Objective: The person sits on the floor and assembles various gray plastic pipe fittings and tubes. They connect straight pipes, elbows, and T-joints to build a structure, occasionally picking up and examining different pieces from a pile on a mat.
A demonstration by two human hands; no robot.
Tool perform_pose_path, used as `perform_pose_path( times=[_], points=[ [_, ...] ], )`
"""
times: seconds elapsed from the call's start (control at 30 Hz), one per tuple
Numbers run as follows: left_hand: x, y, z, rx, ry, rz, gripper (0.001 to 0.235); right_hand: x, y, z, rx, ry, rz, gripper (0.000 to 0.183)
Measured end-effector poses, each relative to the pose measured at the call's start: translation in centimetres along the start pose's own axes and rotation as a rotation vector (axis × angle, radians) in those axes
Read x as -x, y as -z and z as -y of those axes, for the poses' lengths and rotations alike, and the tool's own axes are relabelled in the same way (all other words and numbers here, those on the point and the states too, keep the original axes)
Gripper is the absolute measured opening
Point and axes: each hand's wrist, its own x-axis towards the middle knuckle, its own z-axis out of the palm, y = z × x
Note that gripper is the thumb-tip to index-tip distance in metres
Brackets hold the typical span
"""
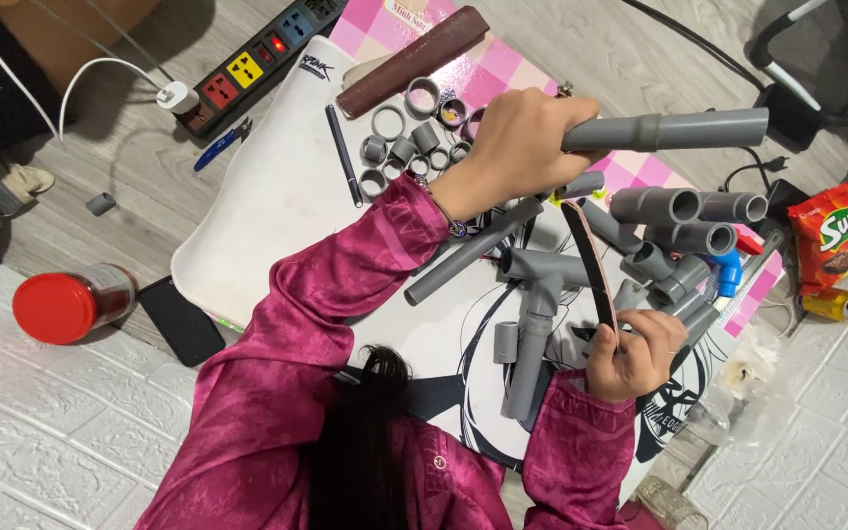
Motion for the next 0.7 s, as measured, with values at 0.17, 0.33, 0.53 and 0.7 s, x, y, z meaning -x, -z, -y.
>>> perform_pose_path(
  times=[0.17,0.33,0.53,0.7],
  points=[
    [-0.4,-0.3,1.5,0.345,0.266,0.018,0.031,-0.3,0.2,0.3,0.003,0.0,0.011,0.028],
    [-1.7,1.9,0.8,1.419,0.874,-0.003,0.027,-0.8,0.4,0.4,0.02,-0.026,0.007,0.028],
    [-0.8,4.0,-6.1,1.401,0.645,-0.138,0.009,-1.0,0.6,0.2,-0.02,-0.033,0.026,0.022],
    [-1.4,4.7,-6.3,0.86,0.433,0.21,0.007,-1.6,0.6,0.7,-0.04,-0.037,0.015,0.02]
  ],
)
